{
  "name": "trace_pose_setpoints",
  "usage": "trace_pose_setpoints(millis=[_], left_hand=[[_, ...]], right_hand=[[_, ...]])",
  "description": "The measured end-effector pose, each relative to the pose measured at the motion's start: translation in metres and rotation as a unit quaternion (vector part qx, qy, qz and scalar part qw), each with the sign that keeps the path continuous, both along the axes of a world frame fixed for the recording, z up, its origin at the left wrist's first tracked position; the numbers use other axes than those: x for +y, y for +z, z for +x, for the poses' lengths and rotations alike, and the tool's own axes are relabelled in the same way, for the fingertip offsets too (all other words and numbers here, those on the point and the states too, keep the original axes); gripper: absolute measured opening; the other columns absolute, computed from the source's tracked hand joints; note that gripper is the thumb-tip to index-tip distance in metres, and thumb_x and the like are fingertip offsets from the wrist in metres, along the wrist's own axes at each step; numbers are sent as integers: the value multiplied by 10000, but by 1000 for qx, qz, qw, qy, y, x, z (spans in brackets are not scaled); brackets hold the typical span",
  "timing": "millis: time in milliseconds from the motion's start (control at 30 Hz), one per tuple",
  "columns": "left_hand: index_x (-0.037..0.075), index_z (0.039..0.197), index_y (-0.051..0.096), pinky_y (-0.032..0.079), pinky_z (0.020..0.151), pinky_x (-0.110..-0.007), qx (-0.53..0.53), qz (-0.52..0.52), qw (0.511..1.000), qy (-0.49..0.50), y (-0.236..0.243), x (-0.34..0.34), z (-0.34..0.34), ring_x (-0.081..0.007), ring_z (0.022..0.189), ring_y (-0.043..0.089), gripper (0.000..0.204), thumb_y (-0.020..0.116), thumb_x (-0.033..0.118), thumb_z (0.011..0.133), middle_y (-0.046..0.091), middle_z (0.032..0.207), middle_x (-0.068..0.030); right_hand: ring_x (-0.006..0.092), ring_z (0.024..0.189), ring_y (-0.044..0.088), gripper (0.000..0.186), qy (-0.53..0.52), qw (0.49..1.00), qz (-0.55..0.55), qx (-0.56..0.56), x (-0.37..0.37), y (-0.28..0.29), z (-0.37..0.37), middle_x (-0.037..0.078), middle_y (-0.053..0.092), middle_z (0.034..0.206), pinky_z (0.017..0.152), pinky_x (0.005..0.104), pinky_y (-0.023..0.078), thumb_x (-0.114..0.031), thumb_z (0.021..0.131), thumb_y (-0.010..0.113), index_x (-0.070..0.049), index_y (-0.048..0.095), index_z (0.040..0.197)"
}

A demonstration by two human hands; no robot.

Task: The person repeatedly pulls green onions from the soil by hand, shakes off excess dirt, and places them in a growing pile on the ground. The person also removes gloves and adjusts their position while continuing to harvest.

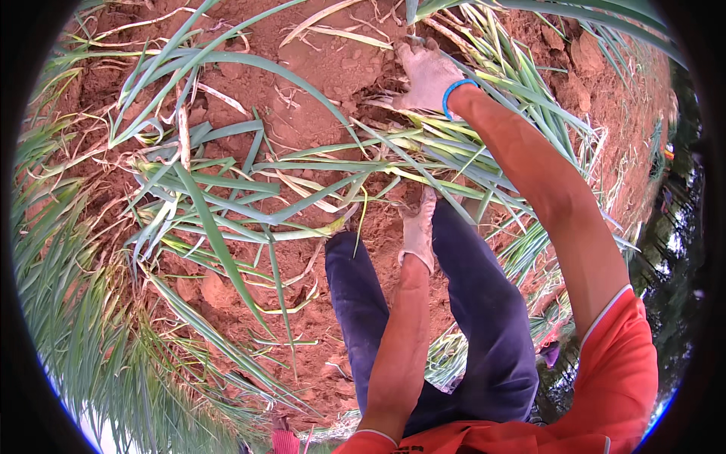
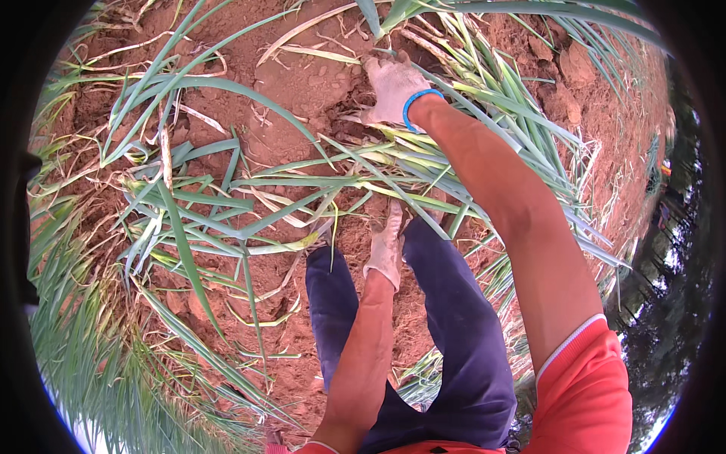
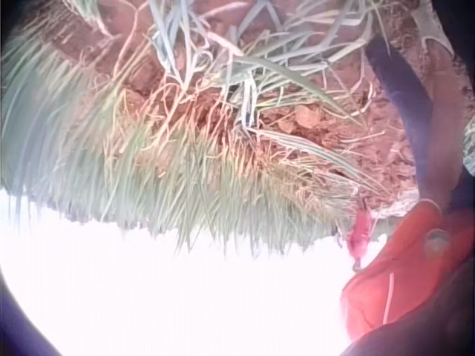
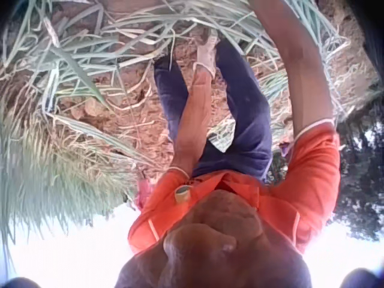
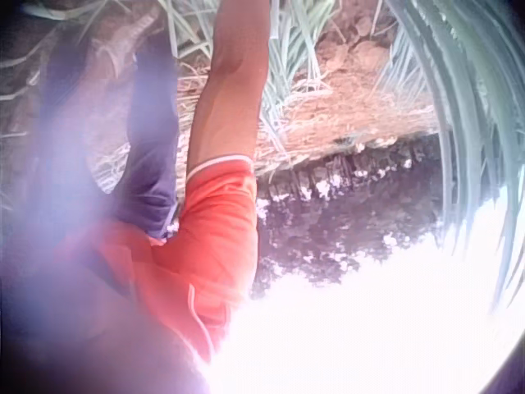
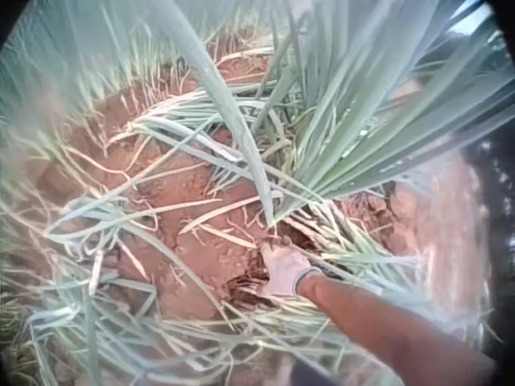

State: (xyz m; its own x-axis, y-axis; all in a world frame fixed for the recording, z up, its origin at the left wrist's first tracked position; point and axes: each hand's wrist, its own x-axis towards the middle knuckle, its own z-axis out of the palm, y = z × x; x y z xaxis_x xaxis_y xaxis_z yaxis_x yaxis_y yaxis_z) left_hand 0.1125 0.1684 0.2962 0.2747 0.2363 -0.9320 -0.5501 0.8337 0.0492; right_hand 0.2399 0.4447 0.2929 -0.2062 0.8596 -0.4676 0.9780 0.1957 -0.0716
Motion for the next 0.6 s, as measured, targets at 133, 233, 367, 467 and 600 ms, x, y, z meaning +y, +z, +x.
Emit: trace_pose_setpoints(millis=[133, 233, 367, 467, 600], left_hand=[[154, 1628, 386, 323, 1214, -362, -63, -8, 991, 121, -102, 13, 54, -179, 1444, 436, 825, 734, 506, 968, 448, 1604, 16], [45, 1545, 477, 388, 1176, -352, -58, -21, 985, 161, -118, 47, 85, -181, 1380, 501, 777, 714, 521, 978, 527, 1530, -18], [26, 1471, 516, 439, 1162, -385, -80, 85, 982, 149, -206, 41, 126, -218, 1309, 574, 832, 759, 592, 911, 584, 1444, -83], [27, 1496, 482, 436, 1186, -430, -165, 129, 959, 191, -211, 59, 142, -242, 1346, 556, 868, 789, 570, 891, 567, 1467, -90], [111, 1545, 452, 400, 1209, -485, -154, 178, 934, 270, -194, 75, 126, -281, 1420, 488, 842, 747, 586, 915, 500, 1554, -90]], right_hand=[[413, 1118, 695, 1003, -144, 972, -179, -58, 17, -63, 60, 294, 673, 1255, 976, 530, 566, -602, 714, 836, 97, 516, 1357], [378, 1154, 674, 1088, -291, 891, -347, -6, -3, -77, 128, 267, 659, 1301, 1040, 521, 525, -723, 745, 768, 108, 507, 1397], [379, 1311, 590, 884, -55, 872, -421, 244, -67, -190, 206, 283, 600, 1424, 1194, 503, 355, -678, 962, 573, -43, 433, 1562], [422, 1326, 584, 796, 164, 876, -402, 209, -63, -207, 227, 302, 591, 1429, 1247, 552, 270, -606, 1038, 489, -95, 324, 1627], [391, 1270, 625, 910, -142, 927, -291, 190, -29, -179, 175, 276, 631, 1379, 1168, 434, 421, -624, 976, 616, -46, 331, 1618]])
